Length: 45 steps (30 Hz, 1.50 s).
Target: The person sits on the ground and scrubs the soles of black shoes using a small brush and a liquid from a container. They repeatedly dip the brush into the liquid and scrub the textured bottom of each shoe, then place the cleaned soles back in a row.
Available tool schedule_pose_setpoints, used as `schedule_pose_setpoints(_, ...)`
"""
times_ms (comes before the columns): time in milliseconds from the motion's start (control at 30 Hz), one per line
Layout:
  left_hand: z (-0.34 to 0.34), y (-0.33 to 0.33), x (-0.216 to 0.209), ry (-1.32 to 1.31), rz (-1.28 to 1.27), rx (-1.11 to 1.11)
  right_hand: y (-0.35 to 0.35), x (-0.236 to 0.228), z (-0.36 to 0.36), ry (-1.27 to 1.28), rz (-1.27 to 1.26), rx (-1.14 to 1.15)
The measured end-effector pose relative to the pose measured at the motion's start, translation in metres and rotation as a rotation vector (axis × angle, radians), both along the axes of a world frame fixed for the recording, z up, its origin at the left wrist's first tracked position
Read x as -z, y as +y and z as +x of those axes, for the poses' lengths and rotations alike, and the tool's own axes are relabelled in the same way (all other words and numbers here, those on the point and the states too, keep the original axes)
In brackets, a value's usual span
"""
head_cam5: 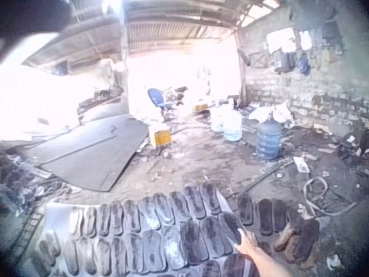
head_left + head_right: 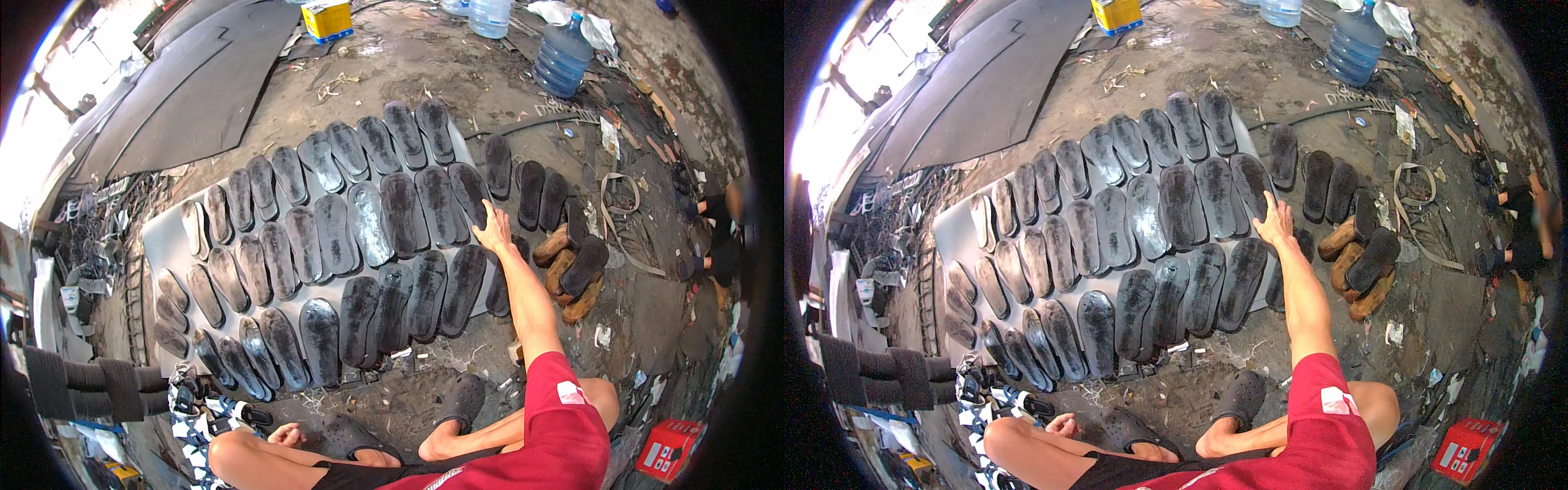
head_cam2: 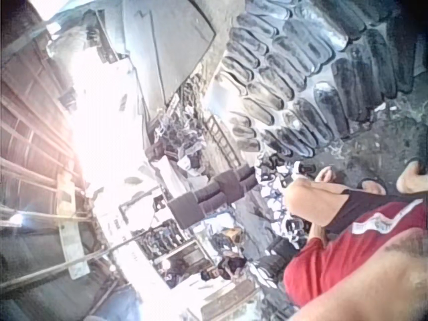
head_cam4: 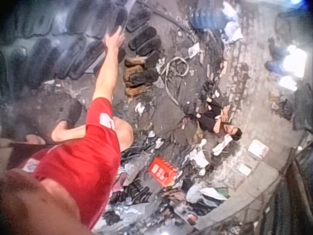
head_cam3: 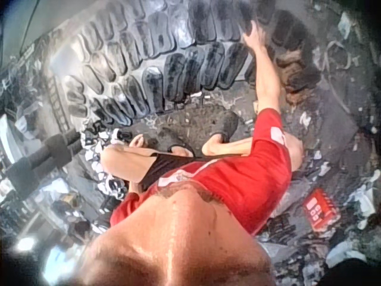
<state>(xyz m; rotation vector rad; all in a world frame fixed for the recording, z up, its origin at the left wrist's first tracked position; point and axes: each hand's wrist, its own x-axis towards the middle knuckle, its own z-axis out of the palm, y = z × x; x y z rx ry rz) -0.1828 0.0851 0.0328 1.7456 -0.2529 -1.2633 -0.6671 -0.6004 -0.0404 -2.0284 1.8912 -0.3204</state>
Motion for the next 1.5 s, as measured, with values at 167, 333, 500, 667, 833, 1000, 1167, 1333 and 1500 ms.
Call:
schedule_pose_setpoints(167,0.016,-0.088,-0.008,0.024,-0.227,0.18,-0.009,-0.009,-0.018,-0.027,-0.03,-0.003)
schedule_pose_setpoints(333,0.064,-0.134,-0.063,-0.128,-0.204,0.26,-0.023,-0.05,-0.027,-0.062,-0.065,-0.108)
schedule_pose_setpoints(500,0.116,-0.181,-0.155,-0.683,-0.305,0.153,-0.057,-0.144,-0.011,-0.074,0.066,-0.086)
schedule_pose_setpoints(667,0.125,-0.238,-0.253,-0.851,-0.501,0.216,-0.053,-0.254,0.0,0.142,0.139,-0.139)
schedule_pose_setpoints(833,0.036,-0.322,-0.303,-0.871,-0.552,0.603,-0.018,-0.29,0.011,0.468,0.02,-0.212)
schedule_pose_setpoints(1000,-0.047,-0.419,-0.258,-0.903,-0.564,1.046,-0.013,-0.26,-0.036,0.469,-0.283,-0.128)
schedule_pose_setpoints(1167,-0.16,-0.448,-0.215,-1.112,-0.872,0.93,0.009,-0.289,-0.069,0.079,-0.193,-0.033)
schedule_pose_setpoints(1333,-0.236,-0.424,-0.206,-1.416,-1.01,0.766,0.135,-0.347,-0.012,-0.671,0.445,-0.308)
schedule_pose_setpoints(1500,-0.247,-0.367,-0.166,-1.666,-1.173,0.49,0.279,-0.36,0.009,-0.85,0.637,-0.455)
